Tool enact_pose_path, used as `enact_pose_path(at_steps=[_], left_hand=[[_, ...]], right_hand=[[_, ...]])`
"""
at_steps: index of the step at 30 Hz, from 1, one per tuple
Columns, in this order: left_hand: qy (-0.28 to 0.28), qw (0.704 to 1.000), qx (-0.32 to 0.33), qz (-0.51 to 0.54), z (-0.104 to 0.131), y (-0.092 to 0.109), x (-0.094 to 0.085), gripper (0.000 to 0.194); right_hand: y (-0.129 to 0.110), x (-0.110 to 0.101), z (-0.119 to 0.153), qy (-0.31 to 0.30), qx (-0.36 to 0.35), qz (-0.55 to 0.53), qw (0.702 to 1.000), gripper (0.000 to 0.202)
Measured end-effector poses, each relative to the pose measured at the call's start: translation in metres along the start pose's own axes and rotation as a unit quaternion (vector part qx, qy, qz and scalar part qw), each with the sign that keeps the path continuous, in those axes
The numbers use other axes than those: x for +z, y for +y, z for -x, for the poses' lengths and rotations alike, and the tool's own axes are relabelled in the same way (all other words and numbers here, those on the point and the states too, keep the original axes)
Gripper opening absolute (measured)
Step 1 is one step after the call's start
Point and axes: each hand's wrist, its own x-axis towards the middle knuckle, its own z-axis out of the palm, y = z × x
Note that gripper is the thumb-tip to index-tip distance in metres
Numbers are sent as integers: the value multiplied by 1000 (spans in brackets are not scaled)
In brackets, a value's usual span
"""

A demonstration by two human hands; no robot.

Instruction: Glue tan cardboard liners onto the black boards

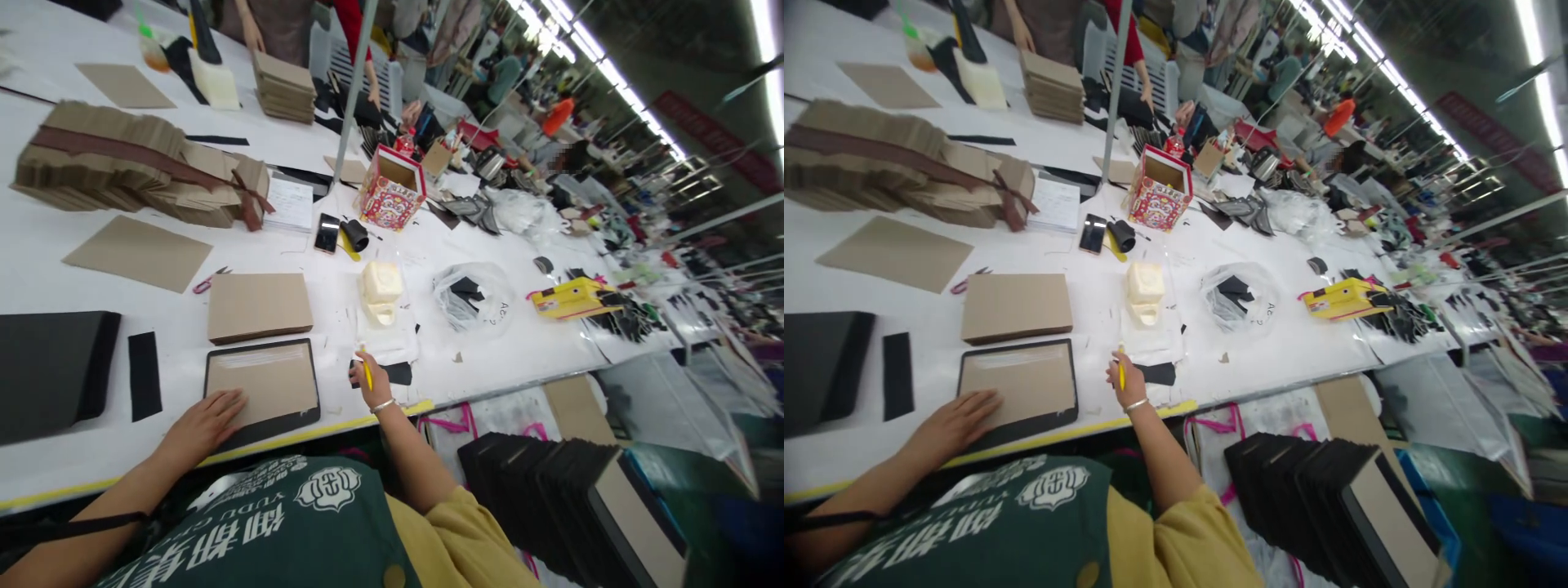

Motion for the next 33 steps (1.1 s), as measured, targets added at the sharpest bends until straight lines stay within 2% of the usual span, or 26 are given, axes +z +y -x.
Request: enact_pose_path(at_steps=[3,5,8,12,19,25,29,33], left_hand=[[-6,1000,-2,-5,-2,2,-5,48],[-19,1000,-14,-4,-5,5,-12,48],[-41,999,-34,12,-8,9,-19,47],[-54,997,-47,24,-10,13,-24,46],[-68,996,-49,6,-12,17,-26,43],[-64,996,-66,18,-11,18,-24,42],[-70,995,-70,17,-12,18,-25,42],[-79,993,-77,26,-13,19,-28,41]], right_hand=[[35,-11,16,31,-13,183,982,27],[53,-10,17,12,-46,284,958,22],[68,0,10,-20,-93,358,929,21],[78,10,-1,-16,-103,374,921,24],[87,8,-10,-30,-135,369,919,26],[86,9,-14,1,-86,361,929,30],[82,8,-16,-24,-84,372,924,24],[77,4,-17,-39,-75,368,926,28]])
